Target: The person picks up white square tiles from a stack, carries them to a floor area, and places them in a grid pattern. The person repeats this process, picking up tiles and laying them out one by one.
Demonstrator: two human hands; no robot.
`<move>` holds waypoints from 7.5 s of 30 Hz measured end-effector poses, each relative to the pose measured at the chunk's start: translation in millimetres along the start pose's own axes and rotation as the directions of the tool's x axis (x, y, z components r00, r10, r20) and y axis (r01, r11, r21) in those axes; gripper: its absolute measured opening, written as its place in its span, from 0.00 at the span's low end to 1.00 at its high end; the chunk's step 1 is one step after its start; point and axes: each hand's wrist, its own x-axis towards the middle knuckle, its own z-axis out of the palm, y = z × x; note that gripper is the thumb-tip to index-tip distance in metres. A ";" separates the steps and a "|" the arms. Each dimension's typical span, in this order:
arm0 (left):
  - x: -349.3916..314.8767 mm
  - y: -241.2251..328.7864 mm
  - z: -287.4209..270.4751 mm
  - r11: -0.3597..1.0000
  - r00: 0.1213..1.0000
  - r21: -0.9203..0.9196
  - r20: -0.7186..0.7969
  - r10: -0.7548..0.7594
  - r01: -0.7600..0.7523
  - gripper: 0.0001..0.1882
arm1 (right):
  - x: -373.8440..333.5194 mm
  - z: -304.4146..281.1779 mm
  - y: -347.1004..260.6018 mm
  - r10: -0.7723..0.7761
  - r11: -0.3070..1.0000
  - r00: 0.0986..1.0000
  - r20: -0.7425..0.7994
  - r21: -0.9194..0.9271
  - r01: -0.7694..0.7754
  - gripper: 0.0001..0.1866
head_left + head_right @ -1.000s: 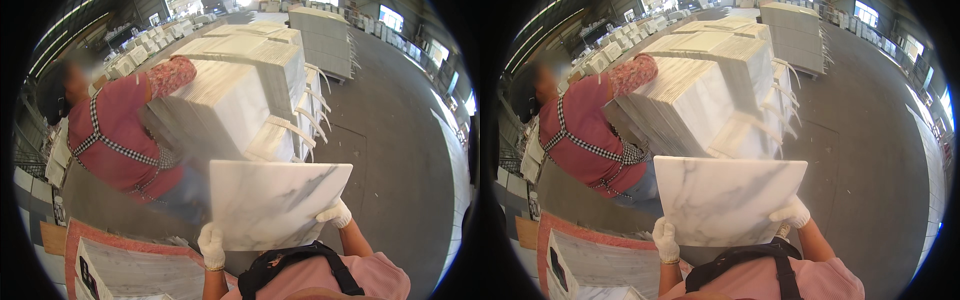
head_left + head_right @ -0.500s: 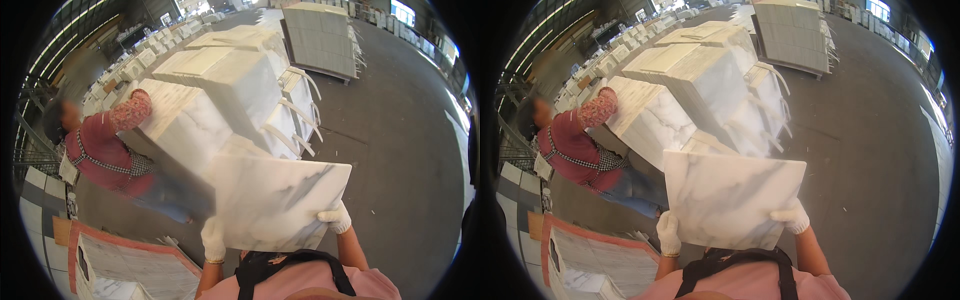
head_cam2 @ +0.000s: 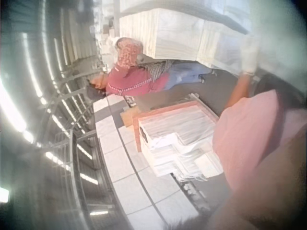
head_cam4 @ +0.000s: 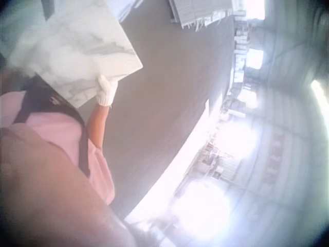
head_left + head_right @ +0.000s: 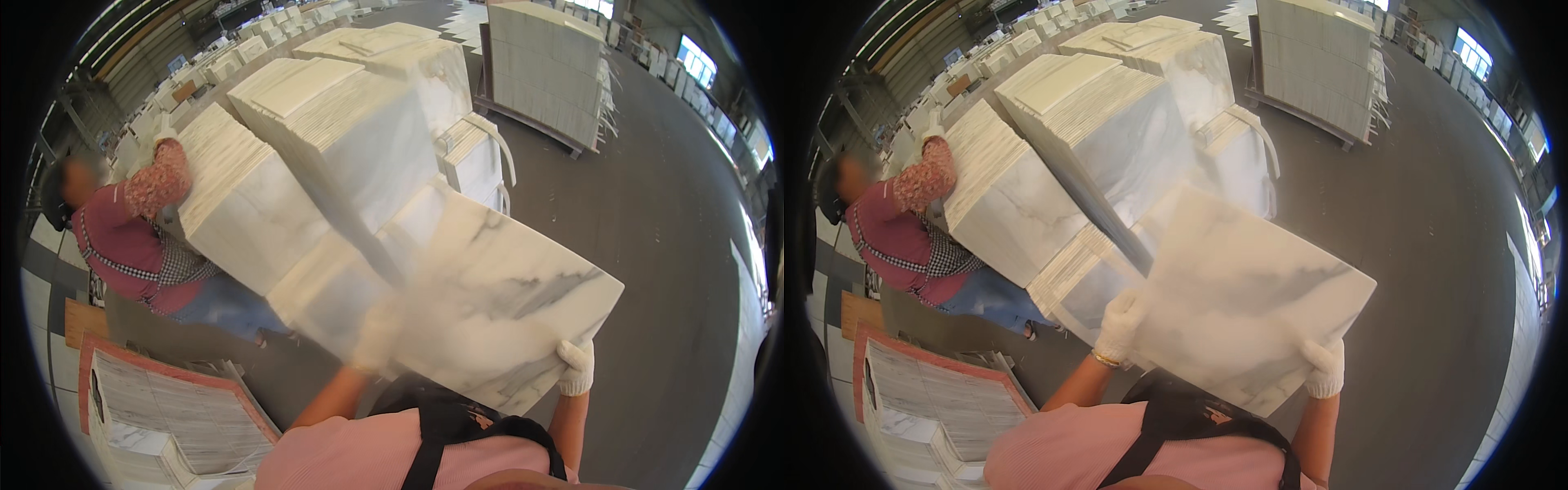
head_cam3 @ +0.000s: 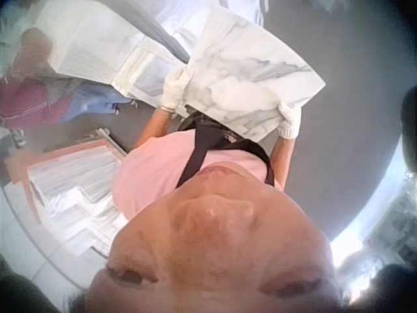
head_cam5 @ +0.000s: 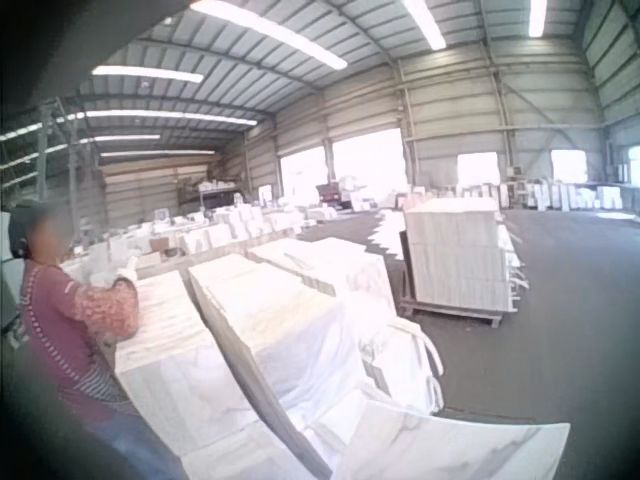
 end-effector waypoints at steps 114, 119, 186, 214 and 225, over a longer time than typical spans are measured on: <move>965.6 160.0 368.1 0.800 0.597 0.199 -0.769 -0.231 0.566 0.30 | 1392.4 73.3 -56.6 0.492 0.728 0.182 0.852 -0.288 -0.622 0.43; 1019.3 114.1 344.7 0.739 0.497 0.183 -0.837 -0.229 0.648 0.34 | 1421.9 91.6 -62.6 0.513 0.708 0.101 0.852 -0.354 -0.612 0.43; 1385.1 129.3 431.3 0.970 0.943 -0.217 -0.287 -0.168 0.107 0.17 | 1598.0 9.2 -195.6 0.253 0.955 0.898 0.359 -0.242 -0.172 0.24; 1907.6 261.0 661.3 0.998 0.871 0.054 0.489 -0.040 0.016 0.17 | 1953.9 -111.4 -380.7 -0.203 0.323 0.970 -0.132 -0.944 -0.060 0.26; 1951.4 277.9 670.8 0.585 0.779 0.611 0.625 0.056 -0.533 0.25 | 1974.0 -120.3 -380.9 -0.129 0.252 0.959 -0.252 -0.944 -0.214 0.26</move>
